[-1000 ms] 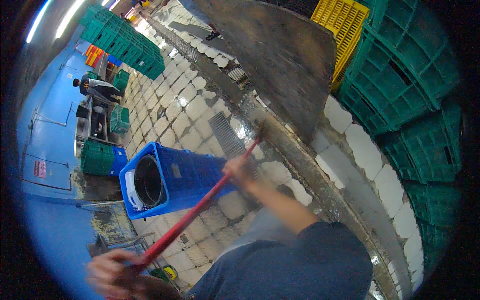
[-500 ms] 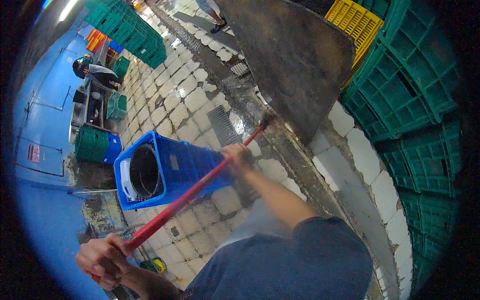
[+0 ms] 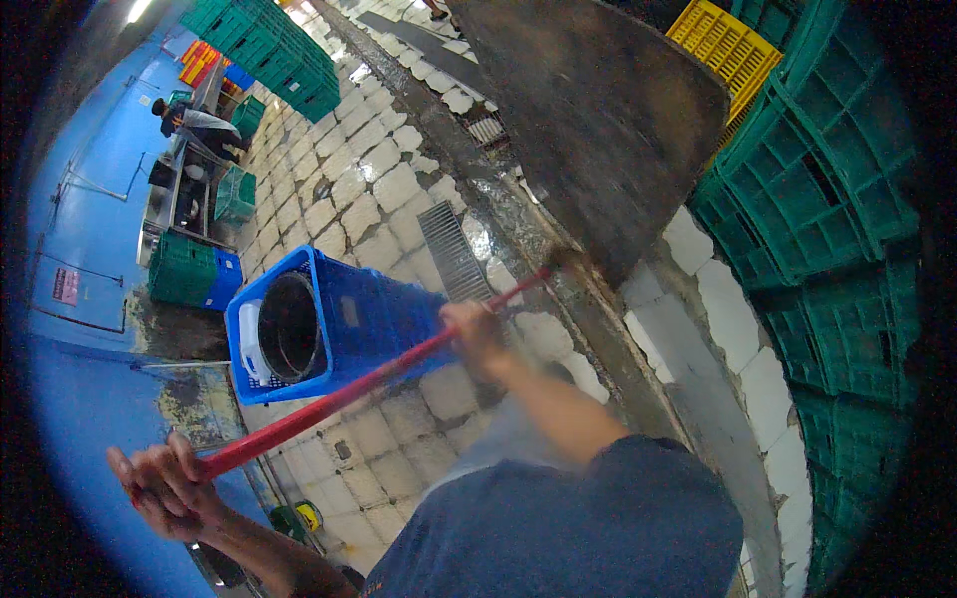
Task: The person sweeps a tiled floor with a red-handled broom, moving debris toward a drain. They briefly lift a dark mat to sweep underneath, then continue sweeping along the floor and near stacked crates.
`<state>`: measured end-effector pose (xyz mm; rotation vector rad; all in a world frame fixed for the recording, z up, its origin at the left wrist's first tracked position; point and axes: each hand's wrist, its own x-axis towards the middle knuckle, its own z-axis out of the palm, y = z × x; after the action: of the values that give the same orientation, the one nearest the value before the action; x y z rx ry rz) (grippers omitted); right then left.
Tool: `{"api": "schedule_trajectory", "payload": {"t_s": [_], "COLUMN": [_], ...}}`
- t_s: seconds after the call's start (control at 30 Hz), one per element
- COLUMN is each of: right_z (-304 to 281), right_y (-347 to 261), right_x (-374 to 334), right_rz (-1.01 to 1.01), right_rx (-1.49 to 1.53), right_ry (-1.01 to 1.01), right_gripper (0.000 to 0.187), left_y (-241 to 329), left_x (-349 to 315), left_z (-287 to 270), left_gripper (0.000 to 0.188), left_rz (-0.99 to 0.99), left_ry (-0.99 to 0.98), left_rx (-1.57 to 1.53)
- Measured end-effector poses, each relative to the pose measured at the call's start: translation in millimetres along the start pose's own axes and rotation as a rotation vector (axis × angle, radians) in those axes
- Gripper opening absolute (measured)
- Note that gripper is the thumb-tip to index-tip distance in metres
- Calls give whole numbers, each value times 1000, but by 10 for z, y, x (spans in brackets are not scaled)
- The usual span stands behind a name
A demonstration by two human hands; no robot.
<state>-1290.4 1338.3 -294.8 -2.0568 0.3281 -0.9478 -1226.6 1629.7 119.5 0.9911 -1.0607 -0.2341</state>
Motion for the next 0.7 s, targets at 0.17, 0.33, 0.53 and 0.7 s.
{"api": "schedule_trajectory", "payload": {"t_s": [0.17,0.33,0.53,0.7], "right_z": [53,-30,-159,-850], "right_y": [-366,-636,108,242], "right_x": [311,62,56,791], "right_rz": [-43,-56,119,-102], "right_rx": [69,80,-151,-40], "right_ry": [-133,-375,-484,-340], "right_gripper": [16,16,13,69], "left_y": [844,666,-460,-663], "left_x": [83,381,219,363], "left_z": [-322,-340,771,614], "left_gripper": [24,32,17,34], "left_rz": [140,170,-9,66], "left_ry": [255,433,-16,171], "left_rx": [79,269,131,47]}}
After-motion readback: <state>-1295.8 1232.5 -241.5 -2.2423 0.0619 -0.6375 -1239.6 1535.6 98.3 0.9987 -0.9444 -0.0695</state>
